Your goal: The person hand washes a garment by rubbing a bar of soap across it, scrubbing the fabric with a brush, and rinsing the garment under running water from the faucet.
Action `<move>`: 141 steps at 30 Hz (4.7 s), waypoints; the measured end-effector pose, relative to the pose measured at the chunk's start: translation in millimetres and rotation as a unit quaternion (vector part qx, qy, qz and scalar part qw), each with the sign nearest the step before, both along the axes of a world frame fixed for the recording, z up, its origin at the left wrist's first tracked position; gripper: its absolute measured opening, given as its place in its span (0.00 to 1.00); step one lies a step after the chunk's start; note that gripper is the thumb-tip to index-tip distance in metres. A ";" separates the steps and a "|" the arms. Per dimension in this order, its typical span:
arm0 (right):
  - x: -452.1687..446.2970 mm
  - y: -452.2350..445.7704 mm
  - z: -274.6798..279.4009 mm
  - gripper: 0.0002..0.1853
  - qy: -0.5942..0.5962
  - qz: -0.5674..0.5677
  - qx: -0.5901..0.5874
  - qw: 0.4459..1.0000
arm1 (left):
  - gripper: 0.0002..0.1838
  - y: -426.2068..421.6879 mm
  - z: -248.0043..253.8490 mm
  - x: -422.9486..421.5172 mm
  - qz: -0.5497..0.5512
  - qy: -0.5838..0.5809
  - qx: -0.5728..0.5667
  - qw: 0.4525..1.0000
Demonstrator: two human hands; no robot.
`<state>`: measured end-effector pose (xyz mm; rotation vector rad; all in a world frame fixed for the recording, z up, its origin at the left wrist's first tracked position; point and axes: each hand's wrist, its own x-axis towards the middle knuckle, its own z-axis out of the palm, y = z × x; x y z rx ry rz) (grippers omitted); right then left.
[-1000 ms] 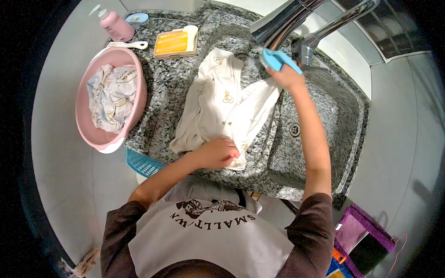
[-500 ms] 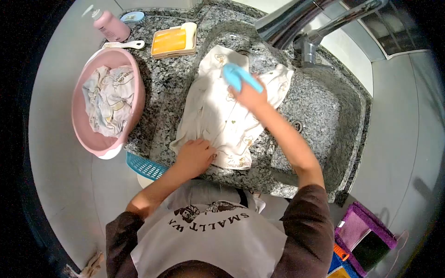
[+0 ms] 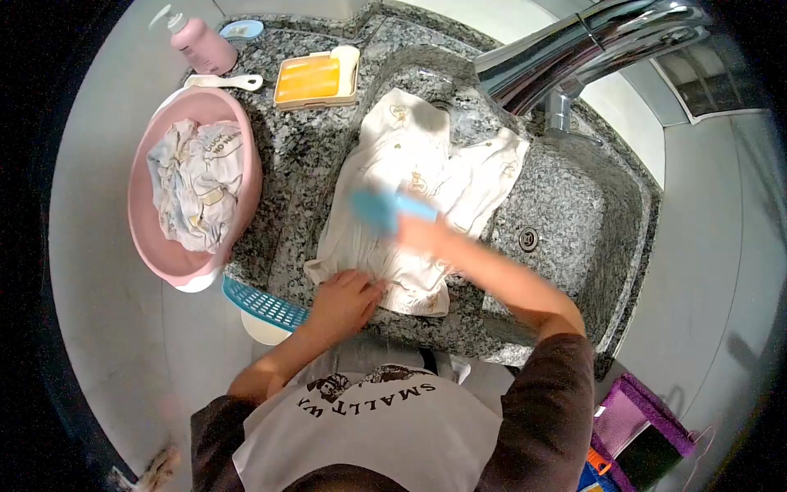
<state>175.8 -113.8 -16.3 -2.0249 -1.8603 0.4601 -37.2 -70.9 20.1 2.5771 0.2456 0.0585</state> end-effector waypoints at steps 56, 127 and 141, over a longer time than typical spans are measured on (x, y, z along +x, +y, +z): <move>114.7 46.7 9.1 0.45 0.393 -0.284 -0.168 0.858 | 0.20 15.1 7.4 20.9 -0.087 0.092 -0.048 0.991; 66.9 50.0 -44.6 0.34 -0.061 0.007 0.027 0.998 | 0.09 22.8 -0.9 -13.0 0.011 0.034 -0.213 0.976; 70.8 46.0 -44.1 0.27 0.059 -0.068 0.033 0.995 | 0.09 47.4 8.2 -9.6 -0.035 0.094 -0.218 0.971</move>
